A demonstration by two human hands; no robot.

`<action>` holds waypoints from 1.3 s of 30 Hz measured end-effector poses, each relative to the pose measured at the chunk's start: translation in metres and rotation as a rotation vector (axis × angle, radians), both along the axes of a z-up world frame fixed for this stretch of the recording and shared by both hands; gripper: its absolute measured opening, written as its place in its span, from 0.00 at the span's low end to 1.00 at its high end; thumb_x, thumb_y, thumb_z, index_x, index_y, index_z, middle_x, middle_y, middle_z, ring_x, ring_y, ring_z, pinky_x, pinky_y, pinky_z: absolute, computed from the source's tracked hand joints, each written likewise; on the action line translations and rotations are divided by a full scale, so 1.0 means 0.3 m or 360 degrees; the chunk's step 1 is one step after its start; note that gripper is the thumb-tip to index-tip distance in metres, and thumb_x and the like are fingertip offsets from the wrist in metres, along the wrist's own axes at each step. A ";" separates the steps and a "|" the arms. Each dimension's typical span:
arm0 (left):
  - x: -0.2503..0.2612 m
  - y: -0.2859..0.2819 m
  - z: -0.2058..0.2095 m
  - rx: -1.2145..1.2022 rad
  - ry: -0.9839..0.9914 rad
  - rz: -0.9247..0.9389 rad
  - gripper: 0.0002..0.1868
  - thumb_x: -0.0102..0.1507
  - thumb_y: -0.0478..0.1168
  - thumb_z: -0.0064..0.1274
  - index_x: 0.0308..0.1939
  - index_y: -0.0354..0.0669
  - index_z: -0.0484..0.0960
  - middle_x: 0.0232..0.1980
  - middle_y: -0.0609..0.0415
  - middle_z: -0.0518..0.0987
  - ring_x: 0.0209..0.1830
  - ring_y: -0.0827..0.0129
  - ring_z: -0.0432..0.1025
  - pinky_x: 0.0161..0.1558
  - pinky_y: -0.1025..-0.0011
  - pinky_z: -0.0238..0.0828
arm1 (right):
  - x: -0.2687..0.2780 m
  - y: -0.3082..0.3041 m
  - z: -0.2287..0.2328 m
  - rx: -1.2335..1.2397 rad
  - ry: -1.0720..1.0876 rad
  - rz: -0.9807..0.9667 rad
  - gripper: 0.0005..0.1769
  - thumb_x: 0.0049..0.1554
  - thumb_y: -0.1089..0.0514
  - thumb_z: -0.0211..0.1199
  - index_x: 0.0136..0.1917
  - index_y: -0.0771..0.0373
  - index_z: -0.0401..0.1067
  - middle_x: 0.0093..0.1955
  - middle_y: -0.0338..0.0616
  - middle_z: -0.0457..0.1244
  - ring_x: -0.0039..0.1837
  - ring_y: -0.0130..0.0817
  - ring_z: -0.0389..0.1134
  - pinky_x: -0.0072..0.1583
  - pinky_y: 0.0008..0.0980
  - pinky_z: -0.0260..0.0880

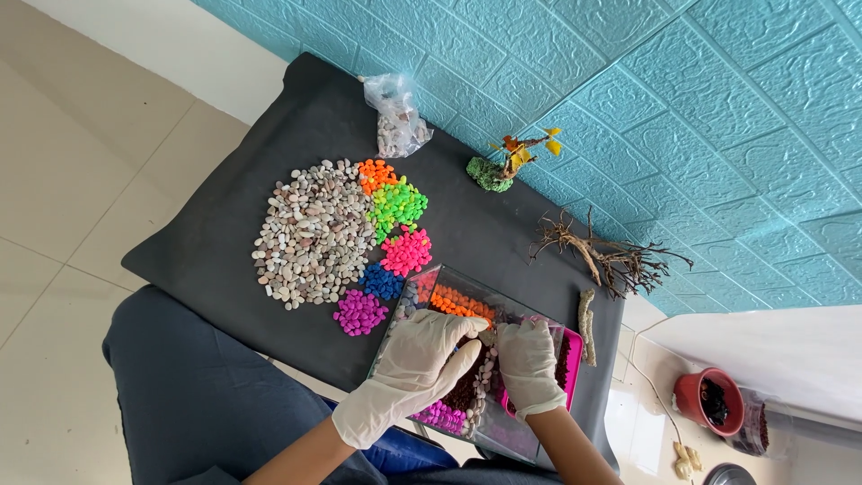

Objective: Arranging colored pebbles, substrate, and decorative wood inside a small glass aquarium tank.

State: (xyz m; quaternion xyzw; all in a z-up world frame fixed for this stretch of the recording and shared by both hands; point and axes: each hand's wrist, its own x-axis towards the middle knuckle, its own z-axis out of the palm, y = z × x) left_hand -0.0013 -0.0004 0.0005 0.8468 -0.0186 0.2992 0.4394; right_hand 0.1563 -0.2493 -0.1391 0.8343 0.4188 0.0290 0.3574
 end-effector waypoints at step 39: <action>-0.014 0.024 -0.038 -0.0602 0.0386 0.0254 0.25 0.70 0.36 0.41 0.73 0.41 0.65 0.73 0.49 0.70 0.73 0.62 0.64 0.74 0.63 0.59 | -0.325 0.077 0.405 0.3236 0.1149 -0.1949 0.33 0.62 0.73 0.42 0.79 0.59 0.57 0.79 0.45 0.55 0.77 0.38 0.58 0.78 0.34 0.56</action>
